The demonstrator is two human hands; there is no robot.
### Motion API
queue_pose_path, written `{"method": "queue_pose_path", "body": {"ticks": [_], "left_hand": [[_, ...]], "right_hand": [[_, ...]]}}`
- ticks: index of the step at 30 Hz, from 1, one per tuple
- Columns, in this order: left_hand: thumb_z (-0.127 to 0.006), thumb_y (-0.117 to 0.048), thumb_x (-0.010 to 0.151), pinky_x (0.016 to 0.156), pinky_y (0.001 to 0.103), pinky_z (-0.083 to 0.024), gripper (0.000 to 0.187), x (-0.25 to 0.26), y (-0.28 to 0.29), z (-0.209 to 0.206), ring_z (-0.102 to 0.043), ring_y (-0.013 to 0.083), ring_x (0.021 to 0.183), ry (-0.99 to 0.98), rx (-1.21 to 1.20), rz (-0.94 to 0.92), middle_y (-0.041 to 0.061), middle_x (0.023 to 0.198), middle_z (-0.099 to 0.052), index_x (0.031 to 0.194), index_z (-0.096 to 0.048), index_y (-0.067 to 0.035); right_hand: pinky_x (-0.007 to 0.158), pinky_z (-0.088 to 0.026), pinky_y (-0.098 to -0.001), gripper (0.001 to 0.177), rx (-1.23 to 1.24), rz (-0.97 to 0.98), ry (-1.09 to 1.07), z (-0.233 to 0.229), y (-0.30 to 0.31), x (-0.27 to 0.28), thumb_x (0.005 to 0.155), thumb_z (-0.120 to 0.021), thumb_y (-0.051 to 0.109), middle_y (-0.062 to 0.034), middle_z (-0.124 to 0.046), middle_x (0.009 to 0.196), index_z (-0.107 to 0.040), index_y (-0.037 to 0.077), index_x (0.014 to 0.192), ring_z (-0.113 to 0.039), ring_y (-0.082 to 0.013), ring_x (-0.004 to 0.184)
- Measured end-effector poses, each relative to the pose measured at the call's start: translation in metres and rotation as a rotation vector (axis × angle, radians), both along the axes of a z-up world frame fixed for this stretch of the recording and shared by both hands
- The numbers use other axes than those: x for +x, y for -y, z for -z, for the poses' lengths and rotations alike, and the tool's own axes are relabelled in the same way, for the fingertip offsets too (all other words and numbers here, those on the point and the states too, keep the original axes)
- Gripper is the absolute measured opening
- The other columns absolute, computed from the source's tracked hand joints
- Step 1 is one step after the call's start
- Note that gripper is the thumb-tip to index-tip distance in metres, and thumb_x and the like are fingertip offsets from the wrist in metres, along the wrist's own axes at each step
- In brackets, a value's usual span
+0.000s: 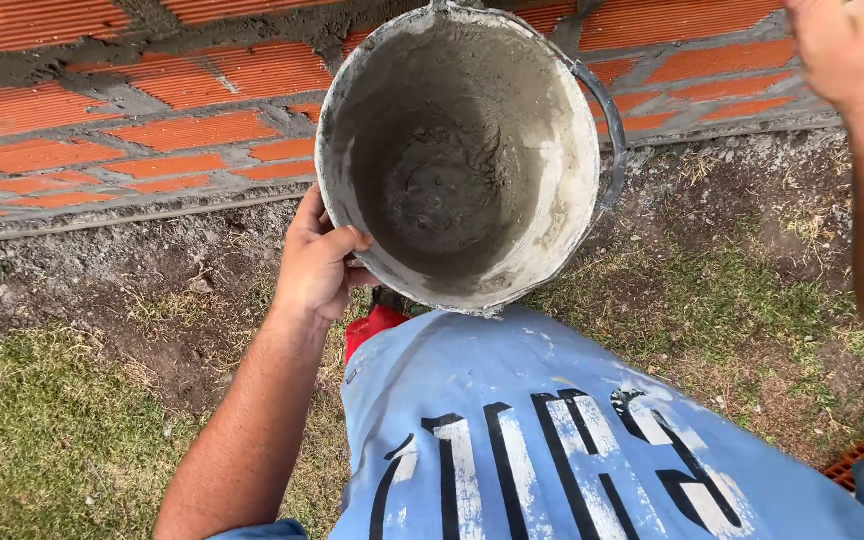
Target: The person scoops cement from a bucket using a trowel and applies it to the joints of a red brick wall. The person repeatedly dips the trowel into the bucket to gather more cement and spreads it along the brickwork.
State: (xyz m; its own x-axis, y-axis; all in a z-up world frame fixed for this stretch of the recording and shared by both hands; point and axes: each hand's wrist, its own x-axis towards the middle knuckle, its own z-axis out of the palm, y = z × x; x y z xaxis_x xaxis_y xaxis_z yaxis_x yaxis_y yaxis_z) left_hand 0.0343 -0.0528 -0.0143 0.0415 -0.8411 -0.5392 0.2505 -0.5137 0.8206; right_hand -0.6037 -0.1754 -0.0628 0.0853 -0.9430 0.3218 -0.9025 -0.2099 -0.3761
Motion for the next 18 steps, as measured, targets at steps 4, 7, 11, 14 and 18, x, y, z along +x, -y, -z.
{"method": "queue_pose_path", "body": {"ticks": [4,7,11,14,18], "left_hand": [[-0.062,0.006,0.067,0.043,0.053,-0.062,0.082,0.034,-0.01,-0.012,-0.07,0.0323,0.086,0.029,0.149,-0.041,0.005,0.118,-0.064,0.144,-0.064,-0.023],[-0.061,0.008,0.067,0.053,0.058,-0.062,0.082,0.056,-0.008,-0.013,-0.067,0.0334,0.096,0.059,0.203,-0.036,0.006,0.119,-0.064,0.143,-0.064,-0.023],[-0.059,0.014,0.071,0.046,0.049,-0.062,0.067,0.108,-0.013,-0.001,-0.066,0.0275,0.077,0.07,0.172,-0.071,0.004,0.103,-0.066,0.129,-0.065,-0.018],[-0.059,0.012,0.073,0.041,0.043,-0.056,0.063,0.134,-0.011,-0.003,-0.062,0.0243,0.067,0.137,0.149,-0.057,0.003,0.098,-0.064,0.128,-0.064,-0.019],[-0.059,0.007,0.073,0.045,0.041,-0.056,0.07,0.145,-0.005,-0.007,-0.062,0.0298,0.089,0.256,0.169,0.007,0.004,0.121,-0.059,0.137,-0.062,-0.02]], "right_hand": [[0.066,-0.035,-0.0417,0.049,-0.014,0.023,0.079,0.024,0.01,0.177,0.138,-0.081,0.036,0.0024,-0.044,0.079,-0.056,0.015,0.102,-0.043,-0.0194,0.072],[0.061,-0.036,-0.0441,0.033,-0.086,0.027,0.168,0.022,0.017,0.226,0.128,-0.074,0.04,0.0016,-0.046,0.072,-0.062,0.014,0.11,-0.045,-0.0224,0.065],[0.069,-0.044,-0.0436,0.03,-0.228,0.023,0.363,0.028,0.017,0.216,0.129,-0.068,0.03,-0.0034,-0.064,0.081,-0.074,0.007,0.111,-0.056,-0.0223,0.072],[0.062,-0.056,-0.0344,0.042,-0.245,0.086,0.755,0.059,0.016,0.176,0.137,-0.07,0.024,-0.0047,-0.062,0.079,-0.06,0.006,0.1,-0.063,-0.0166,0.068],[0.06,-0.057,-0.0305,0.027,-0.232,0.335,0.774,0.136,0.023,0.1,0.117,-0.055,0.014,-0.0074,-0.074,0.084,-0.071,0.005,0.097,-0.072,-0.0151,0.067]]}}
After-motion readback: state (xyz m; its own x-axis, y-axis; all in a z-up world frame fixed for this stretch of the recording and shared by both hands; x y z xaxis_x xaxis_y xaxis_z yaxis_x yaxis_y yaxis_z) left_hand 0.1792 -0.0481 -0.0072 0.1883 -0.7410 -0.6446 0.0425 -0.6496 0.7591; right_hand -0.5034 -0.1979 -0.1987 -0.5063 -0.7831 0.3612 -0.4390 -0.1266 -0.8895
